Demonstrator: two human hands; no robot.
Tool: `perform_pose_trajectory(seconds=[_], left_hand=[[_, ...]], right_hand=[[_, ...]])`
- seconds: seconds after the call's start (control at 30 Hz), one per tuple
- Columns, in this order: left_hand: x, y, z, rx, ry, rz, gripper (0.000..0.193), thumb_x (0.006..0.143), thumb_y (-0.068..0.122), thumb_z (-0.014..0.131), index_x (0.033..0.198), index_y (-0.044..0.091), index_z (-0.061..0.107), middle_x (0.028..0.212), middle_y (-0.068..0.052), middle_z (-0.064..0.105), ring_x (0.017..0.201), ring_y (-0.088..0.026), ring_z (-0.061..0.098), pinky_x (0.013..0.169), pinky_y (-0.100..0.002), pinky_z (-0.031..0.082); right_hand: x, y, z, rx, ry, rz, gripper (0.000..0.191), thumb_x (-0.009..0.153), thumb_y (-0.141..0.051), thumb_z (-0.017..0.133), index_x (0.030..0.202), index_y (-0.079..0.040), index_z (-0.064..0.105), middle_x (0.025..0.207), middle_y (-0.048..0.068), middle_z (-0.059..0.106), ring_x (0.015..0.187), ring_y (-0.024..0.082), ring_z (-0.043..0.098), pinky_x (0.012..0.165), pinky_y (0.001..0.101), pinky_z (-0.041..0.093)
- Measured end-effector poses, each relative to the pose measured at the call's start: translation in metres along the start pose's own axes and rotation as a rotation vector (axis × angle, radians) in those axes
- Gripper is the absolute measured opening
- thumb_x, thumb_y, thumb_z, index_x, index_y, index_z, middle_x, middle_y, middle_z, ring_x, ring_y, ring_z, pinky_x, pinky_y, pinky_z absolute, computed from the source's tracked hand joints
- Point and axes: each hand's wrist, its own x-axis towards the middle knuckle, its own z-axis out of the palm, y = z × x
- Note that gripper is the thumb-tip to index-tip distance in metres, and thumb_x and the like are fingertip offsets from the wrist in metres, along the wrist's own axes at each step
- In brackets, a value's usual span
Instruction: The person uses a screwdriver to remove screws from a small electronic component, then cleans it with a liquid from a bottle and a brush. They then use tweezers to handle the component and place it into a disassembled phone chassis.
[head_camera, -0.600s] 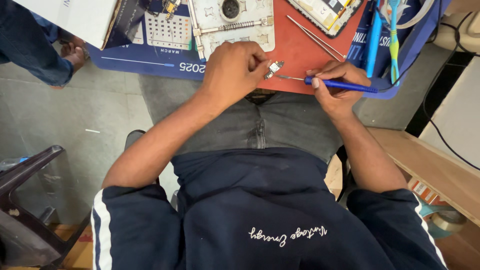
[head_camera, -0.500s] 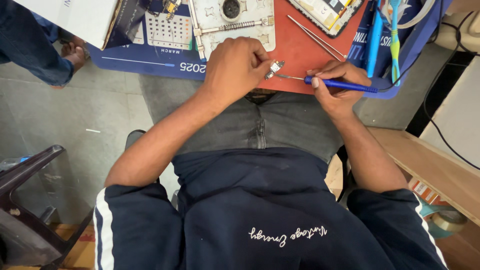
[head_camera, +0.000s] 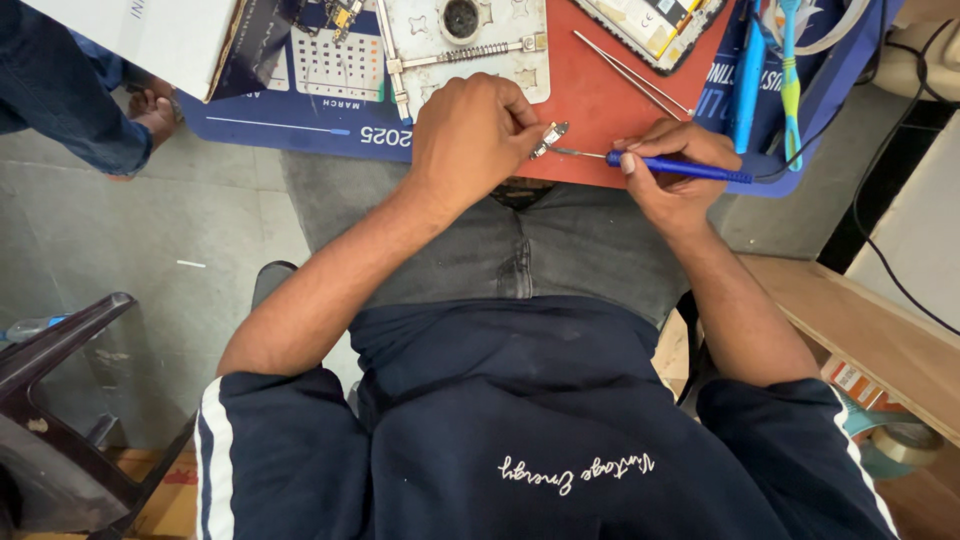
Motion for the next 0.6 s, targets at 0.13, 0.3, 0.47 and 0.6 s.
perform_pose_trajectory(seconds=[0.13, 0.3, 0.47, 0.6], left_hand=[[-0.0014, 0.0000, -0.0002, -0.002, 0.014, 0.013, 0.015, 0.078, 0.020, 0.086, 0.073, 0.009, 0.077, 0.060, -0.003, 0.072, 0.054, -0.019, 0.070, 0.052, -0.035, 0.051], [-0.0012, 0.0011, 0.0005, 0.011, 0.030, 0.024, 0.017, 0.077, 0.020, 0.087, 0.072, 0.008, 0.076, 0.062, -0.004, 0.072, 0.055, -0.020, 0.071, 0.053, -0.035, 0.052], [-0.0010, 0.0032, -0.0003, -0.002, 0.013, -0.004, 0.017, 0.078, 0.022, 0.086, 0.073, 0.009, 0.077, 0.061, -0.003, 0.072, 0.055, -0.019, 0.071, 0.053, -0.035, 0.053], [-0.0011, 0.0043, 0.0006, 0.031, -0.006, -0.010, 0.025, 0.080, 0.029, 0.087, 0.071, 0.009, 0.075, 0.059, -0.004, 0.071, 0.053, -0.020, 0.070, 0.053, -0.036, 0.052]], right_hand=[[0.0010, -0.0021, 0.0005, 0.027, -0.009, -0.011, 0.014, 0.098, 0.008, 0.074, 0.092, 0.005, 0.062, 0.091, 0.016, 0.070, 0.085, 0.024, 0.075, 0.084, 0.0376, 0.066], [0.0032, -0.0025, 0.0011, 0.006, -0.001, -0.022, 0.014, 0.098, 0.008, 0.074, 0.091, 0.005, 0.062, 0.090, 0.016, 0.070, 0.089, 0.026, 0.075, 0.081, 0.0363, 0.065], [0.0042, -0.0040, -0.0012, 0.016, -0.013, -0.007, 0.013, 0.098, 0.007, 0.073, 0.091, 0.005, 0.062, 0.089, 0.016, 0.069, 0.083, 0.023, 0.075, 0.083, 0.0366, 0.066], [0.0040, -0.0029, -0.0016, 0.034, -0.022, -0.006, 0.013, 0.099, 0.007, 0.073, 0.092, 0.005, 0.062, 0.090, 0.016, 0.070, 0.090, 0.025, 0.075, 0.083, 0.0365, 0.066]])
